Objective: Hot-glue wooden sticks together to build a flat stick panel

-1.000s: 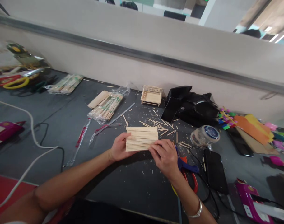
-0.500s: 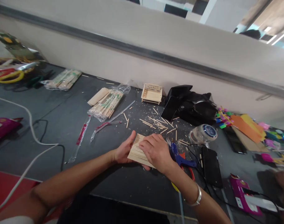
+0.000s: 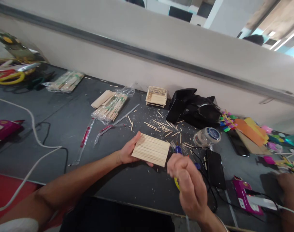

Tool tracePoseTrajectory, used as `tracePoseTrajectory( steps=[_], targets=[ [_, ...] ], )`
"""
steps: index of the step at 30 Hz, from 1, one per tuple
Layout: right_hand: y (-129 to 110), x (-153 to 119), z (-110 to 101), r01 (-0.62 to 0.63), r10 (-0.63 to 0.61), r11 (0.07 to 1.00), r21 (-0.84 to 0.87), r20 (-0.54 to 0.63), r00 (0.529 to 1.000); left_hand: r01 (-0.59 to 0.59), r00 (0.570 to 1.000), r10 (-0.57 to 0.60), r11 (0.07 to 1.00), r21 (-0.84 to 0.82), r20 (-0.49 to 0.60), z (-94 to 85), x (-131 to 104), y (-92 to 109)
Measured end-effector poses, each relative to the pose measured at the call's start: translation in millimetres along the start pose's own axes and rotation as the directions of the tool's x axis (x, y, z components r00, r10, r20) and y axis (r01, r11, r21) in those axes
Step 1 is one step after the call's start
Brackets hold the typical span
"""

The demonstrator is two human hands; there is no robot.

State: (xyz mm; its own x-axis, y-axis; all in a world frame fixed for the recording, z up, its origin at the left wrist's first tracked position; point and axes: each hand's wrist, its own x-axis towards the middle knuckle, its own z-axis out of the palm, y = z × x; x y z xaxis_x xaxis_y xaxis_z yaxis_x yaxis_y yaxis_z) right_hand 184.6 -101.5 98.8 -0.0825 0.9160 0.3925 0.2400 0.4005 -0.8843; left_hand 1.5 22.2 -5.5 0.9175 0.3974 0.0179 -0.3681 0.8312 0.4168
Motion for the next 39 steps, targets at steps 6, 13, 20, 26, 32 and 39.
tracePoseTrajectory(
  steps=[6, 13, 20, 26, 32, 39],
  targets=[
    [3, -39, 14, -0.082, 0.273, 0.947, -0.31, 0.646, 0.713, -0.313, 0.933, 0.296, 0.948, -0.055, -0.203, 12.7, -3, 25],
    [86, -35, 17, 0.083, 0.234, 0.654, -0.752, 0.306, 0.923, -0.549, 0.736, 0.533, 0.831, 0.093, -0.416, 53.8, -34, 49],
    [107, -22, 84, 0.119, 0.315, 0.449, -0.885, 0.281, 0.906, -0.671, 0.478, 0.678, 0.692, 0.266, -0.558, 71.5, -85, 33],
    [84, -11, 118, 0.465, 0.089, 0.601, -0.65, 0.633, 0.769, -0.696, 0.359, 0.654, 0.663, 0.277, -0.666, 79.8, -109, 20],
    [108, 21, 84, 0.186, 0.264, 0.509, -0.84, 0.358, 0.896, -0.719, 0.319, 0.663, 0.635, 0.283, -0.678, 70.2, -131, 17],
    [73, -2, 158, 0.51, 0.07, 0.661, -0.551, 0.722, 0.688, -0.692, 0.373, 0.62, 0.681, 0.239, -0.69, 70.4, -120, 22]
  ],
)
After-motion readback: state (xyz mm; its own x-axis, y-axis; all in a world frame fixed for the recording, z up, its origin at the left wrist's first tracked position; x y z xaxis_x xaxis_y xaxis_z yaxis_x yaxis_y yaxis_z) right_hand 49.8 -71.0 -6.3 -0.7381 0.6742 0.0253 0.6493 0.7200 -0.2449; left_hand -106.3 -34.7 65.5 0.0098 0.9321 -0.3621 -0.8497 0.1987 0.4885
